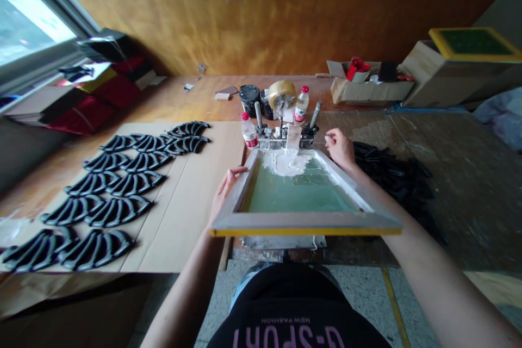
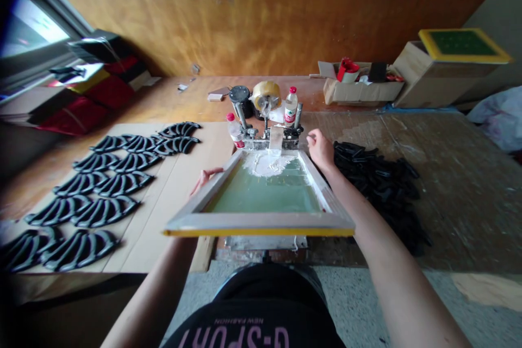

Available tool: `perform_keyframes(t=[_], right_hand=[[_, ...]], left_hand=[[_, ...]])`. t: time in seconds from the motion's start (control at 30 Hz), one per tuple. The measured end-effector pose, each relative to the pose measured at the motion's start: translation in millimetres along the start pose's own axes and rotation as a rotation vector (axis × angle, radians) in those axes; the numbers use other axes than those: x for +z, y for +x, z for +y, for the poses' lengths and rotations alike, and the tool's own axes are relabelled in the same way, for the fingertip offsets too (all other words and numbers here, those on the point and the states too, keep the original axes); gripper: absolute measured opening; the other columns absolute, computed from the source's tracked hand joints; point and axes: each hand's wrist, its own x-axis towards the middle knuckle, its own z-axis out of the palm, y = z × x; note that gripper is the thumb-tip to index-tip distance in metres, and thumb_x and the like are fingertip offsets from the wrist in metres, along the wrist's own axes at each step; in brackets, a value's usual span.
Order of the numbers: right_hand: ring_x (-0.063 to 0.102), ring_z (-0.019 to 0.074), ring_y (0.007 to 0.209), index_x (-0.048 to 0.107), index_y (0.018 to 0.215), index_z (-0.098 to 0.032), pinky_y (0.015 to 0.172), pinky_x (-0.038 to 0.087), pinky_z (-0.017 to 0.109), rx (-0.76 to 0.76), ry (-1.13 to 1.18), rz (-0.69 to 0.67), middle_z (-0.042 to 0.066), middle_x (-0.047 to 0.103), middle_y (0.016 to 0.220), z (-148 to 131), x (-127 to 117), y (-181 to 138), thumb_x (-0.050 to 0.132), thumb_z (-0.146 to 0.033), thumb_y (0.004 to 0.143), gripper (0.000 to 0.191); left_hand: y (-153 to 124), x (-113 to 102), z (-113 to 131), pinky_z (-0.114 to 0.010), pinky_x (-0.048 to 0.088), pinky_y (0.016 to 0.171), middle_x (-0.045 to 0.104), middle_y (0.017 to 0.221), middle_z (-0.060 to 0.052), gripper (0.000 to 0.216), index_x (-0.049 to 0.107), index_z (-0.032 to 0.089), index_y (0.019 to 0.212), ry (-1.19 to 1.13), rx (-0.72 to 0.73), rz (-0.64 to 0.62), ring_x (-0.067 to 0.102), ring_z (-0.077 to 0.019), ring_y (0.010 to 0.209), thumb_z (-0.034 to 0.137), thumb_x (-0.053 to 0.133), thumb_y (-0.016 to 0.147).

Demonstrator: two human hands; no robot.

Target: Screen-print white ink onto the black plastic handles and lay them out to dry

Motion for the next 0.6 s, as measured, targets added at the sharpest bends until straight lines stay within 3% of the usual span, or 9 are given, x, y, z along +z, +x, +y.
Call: perform_keyframes(t=[0.1,0.23,0.3,0.4,0.5,0.6], right_hand=[[0.063,0.022,0.079,0.064,0.111,-0.018,0.075,0.048,0.034,0.005,0.047,-0.092,0.006,0.069,0.086,25.1,12.2,-33.7,0.05,-0.032,0.09,0.029],[0.059,0.022,0.097,0.062,0.12,-0.024,0.087,0.046,0.035,-0.309,-0.013,-0.31,0.005,0.067,0.1,12.4,47.5,-85.9,0.07,-0.031,0.08,0.042],[0.055,0.0237,0.103,0.066,0.115,-0.026,0.091,0.043,0.037,-0.386,-0.116,-0.336,0.006,0.065,0.101,-6.9,57.5,-106.2,0.07,-0.029,0.082,0.033],[0.054,0.0232,0.1,0.07,0.101,-0.023,0.089,0.043,0.036,-0.375,-0.15,-0.25,0.008,0.063,0.095,-41.7,59.1,-136.7,0.062,-0.031,0.089,0.016],[0.055,0.02,0.094,0.069,0.102,-0.022,0.087,0.044,0.032,-0.591,-0.059,-0.296,0.006,0.064,0.092,-64.5,53.7,-165.9,0.057,-0.03,0.093,0.017],[0.056,0.0177,0.091,0.068,0.104,-0.023,0.085,0.044,0.029,-0.722,-0.035,-0.384,0.004,0.066,0.092,-45.7,40.6,-173.6,0.055,-0.024,0.093,0.017]], left_hand=[[22.8,19.2,21.5,-0.027,0.052,0.076,0.068,0.099,-0.004,0.047,0.063,0.021,0.106,-0.178,0.117,-0.001,0.064,-0.0168,0.087,0.059,0.059,0.079],[29.6,40.4,23.1,-0.025,0.052,0.064,0.067,0.085,-0.003,0.046,0.058,0.021,0.108,-0.273,0.062,0.094,0.064,-0.0151,0.076,0.057,0.059,0.08],[15.8,49.5,3.8,-0.024,0.051,0.061,0.068,0.087,-0.003,0.048,0.055,0.021,0.112,-0.267,-0.055,0.081,0.064,-0.0138,0.072,0.058,0.059,0.081],[-16.1,59.6,-41.2,-0.028,0.052,0.059,0.07,0.093,-0.01,0.059,0.054,0.018,0.115,-0.157,-0.419,-0.14,0.066,-0.0181,0.073,0.065,0.056,0.08],[-37.3,50.6,-81.9,-0.029,0.052,0.057,0.07,0.085,-0.009,0.06,0.059,0.017,0.104,-0.052,-0.569,-0.185,0.067,-0.0202,0.072,0.07,0.053,0.078],[-32.1,4.3,-104.5,-0.025,0.043,0.046,0.064,0.061,-0.006,0.058,0.059,0.016,0.075,0.183,-0.554,-0.065,0.058,-0.0157,0.051,0.073,0.047,0.077]])
